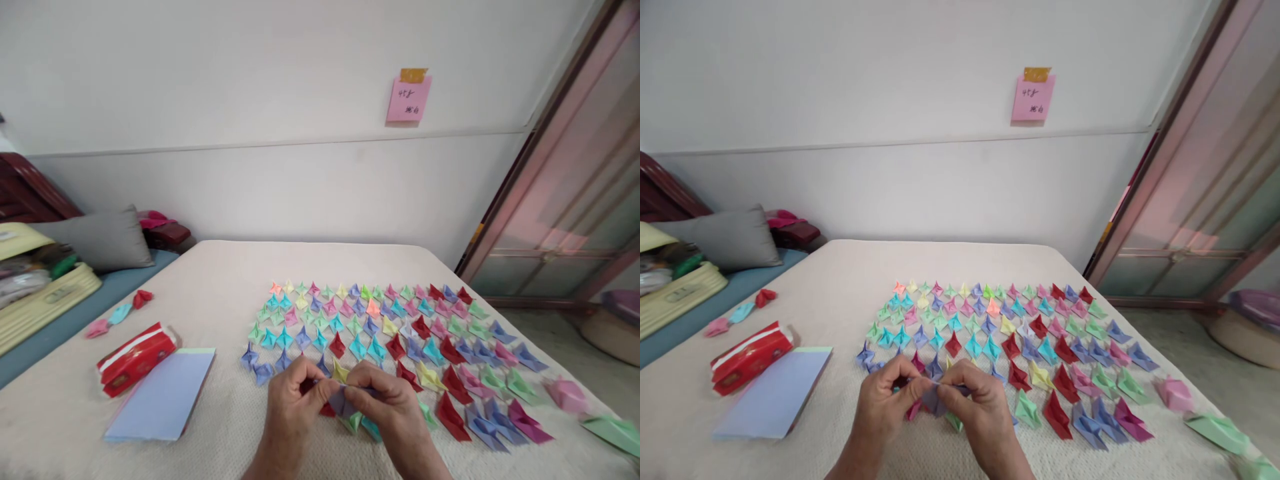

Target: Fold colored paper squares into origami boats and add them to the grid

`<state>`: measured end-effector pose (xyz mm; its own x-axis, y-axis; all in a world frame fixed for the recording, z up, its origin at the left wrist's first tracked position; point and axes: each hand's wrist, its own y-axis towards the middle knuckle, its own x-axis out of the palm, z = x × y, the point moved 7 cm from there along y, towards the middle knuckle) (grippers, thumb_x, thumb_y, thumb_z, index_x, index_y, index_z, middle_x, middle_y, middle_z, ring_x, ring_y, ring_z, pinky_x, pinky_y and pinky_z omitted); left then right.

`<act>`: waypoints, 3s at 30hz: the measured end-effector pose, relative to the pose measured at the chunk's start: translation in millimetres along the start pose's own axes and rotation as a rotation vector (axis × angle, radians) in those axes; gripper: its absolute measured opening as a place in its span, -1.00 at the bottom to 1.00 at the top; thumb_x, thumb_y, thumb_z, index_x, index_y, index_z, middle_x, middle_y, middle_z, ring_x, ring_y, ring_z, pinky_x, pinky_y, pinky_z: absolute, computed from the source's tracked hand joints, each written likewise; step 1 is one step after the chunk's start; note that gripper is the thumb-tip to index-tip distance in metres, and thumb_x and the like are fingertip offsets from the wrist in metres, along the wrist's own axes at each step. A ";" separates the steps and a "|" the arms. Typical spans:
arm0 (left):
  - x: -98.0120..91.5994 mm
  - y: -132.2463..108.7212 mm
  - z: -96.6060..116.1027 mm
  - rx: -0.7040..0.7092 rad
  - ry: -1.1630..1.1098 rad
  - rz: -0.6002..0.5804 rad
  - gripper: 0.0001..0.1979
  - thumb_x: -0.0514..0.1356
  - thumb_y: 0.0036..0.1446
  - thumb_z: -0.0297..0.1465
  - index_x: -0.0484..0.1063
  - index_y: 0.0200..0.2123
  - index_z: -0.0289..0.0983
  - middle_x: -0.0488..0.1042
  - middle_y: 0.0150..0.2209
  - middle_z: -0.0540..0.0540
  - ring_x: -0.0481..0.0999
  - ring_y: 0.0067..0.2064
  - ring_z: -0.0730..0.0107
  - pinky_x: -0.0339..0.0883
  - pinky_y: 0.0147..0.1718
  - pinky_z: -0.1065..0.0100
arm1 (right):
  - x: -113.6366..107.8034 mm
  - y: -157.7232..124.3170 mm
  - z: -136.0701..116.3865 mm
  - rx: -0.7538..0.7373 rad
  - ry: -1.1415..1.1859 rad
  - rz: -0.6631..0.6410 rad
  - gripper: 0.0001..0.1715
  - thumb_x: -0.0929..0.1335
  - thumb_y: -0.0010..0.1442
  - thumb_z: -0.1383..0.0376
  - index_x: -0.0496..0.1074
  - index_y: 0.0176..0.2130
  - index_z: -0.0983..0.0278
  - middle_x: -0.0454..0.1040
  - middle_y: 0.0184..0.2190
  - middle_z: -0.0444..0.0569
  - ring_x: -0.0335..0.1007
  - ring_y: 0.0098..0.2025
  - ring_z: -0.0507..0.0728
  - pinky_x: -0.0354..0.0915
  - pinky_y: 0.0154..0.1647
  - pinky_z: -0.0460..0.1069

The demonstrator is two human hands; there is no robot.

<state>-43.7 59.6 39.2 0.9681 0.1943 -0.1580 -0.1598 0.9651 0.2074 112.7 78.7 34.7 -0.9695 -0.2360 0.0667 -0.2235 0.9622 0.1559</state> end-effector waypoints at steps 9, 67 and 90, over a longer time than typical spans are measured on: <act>4.2 3.7 -12.0 -0.059 -0.169 -0.072 -0.60 0.24 0.10 -0.04 0.44 -0.44 -0.29 0.24 -0.64 0.10 0.17 -0.60 0.52 0.08 -0.60 0.49 | -6.0 1.8 8.8 0.066 0.053 0.061 -0.75 0.49 -0.01 0.22 0.48 -0.61 0.26 0.32 -0.60 -0.15 0.17 -0.50 0.05 0.09 -0.44 -0.04; 36.0 -8.1 -14.6 -0.458 -0.785 -0.388 -0.85 0.31 0.14 -0.40 0.51 -0.21 -0.33 0.42 -0.39 -0.04 0.36 -0.42 0.51 0.21 -0.41 0.45 | 1.1 -0.1 30.8 0.383 0.329 -0.087 -0.64 0.55 -0.08 0.13 0.49 -0.59 0.33 0.27 -0.75 -0.23 -0.07 -0.72 -0.12 -0.26 -0.64 -0.11; 29.5 -7.8 -23.7 -0.506 -0.638 -0.443 -0.72 0.38 0.01 -0.28 0.42 -0.51 -0.35 0.33 -0.56 0.01 0.25 -0.55 0.55 0.08 -0.54 0.48 | 8.4 -1.4 32.8 0.422 0.514 -0.132 -0.61 0.58 -0.13 0.19 0.39 -0.63 0.31 0.33 -0.65 -0.19 0.13 -0.61 -0.05 0.00 -0.57 -0.12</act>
<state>-18.5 62.0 10.1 0.8597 -0.1994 0.4702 0.3308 0.9189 -0.2151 101.6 79.9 2.8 -0.7832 -0.2894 0.5503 -0.4580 0.8671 -0.1958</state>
